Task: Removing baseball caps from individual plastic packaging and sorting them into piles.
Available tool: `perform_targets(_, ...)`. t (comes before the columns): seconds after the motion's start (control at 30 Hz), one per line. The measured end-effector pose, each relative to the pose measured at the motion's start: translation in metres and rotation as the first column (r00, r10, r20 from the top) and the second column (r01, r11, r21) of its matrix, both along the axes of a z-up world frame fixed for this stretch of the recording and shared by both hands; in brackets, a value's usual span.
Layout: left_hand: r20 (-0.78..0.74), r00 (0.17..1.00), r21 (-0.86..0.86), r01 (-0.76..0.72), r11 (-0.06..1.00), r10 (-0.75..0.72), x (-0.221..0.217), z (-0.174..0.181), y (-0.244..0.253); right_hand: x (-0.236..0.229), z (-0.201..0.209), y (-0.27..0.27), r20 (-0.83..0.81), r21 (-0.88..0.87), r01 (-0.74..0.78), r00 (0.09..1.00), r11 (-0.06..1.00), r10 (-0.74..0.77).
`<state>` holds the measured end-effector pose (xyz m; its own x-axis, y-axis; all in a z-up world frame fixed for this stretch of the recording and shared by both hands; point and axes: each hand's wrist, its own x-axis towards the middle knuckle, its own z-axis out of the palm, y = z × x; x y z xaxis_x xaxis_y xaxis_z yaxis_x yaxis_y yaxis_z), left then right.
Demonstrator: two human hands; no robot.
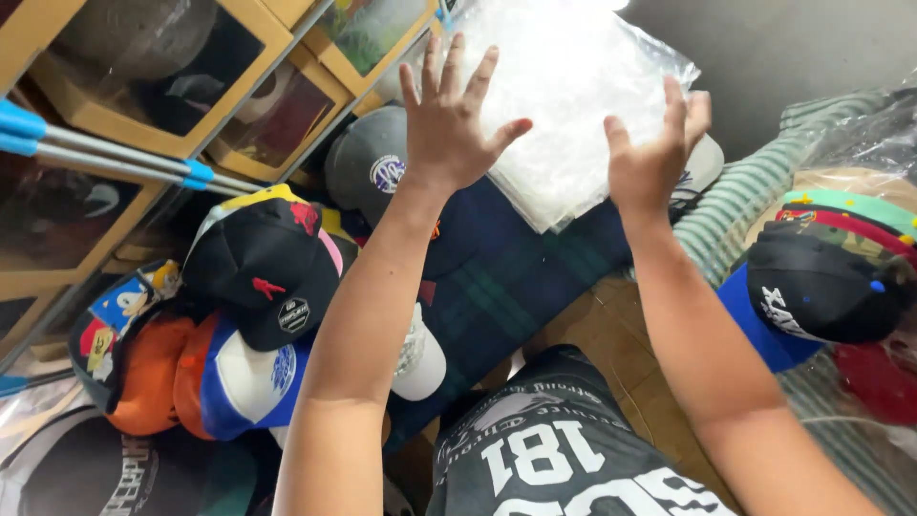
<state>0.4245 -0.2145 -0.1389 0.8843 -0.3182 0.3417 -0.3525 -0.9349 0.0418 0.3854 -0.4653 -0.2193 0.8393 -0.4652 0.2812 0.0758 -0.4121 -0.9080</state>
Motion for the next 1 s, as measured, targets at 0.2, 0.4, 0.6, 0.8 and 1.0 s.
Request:
perform_targets(0.2,-0.385,0.919,0.182,-0.013,0.983,0.083,0.073,0.013,-0.040,0.036,0.030,-0.013,0.022,-0.725,-0.198,0.951,0.660,0.309)
perform_targets(0.4,-0.517,0.845,0.401,0.098,0.911,0.137,0.133,-0.004,-0.057,0.097,0.010,-0.014,-0.503,-0.699,-0.611,0.790,0.372,0.351)
perform_targets(0.6,-0.581,0.803,0.488,0.213,0.846,0.133,0.172,-0.067,-0.057,0.118,-0.027,-0.010,-0.695,-0.528,-0.734,0.662,0.426,0.280)
perform_targets(0.8,-0.649,0.757,0.377,0.237,0.895,0.073,0.192,-0.136,-0.047,0.129,-0.088,-0.007,-0.641,-0.539,-0.707,0.697,0.458,0.322)
perform_targets(1.0,-0.635,0.773,0.259,0.228,0.939,-0.012,0.202,-0.183,-0.031,0.134,-0.145,-0.008,-0.515,-0.640,-0.627,0.779,0.444,0.357)
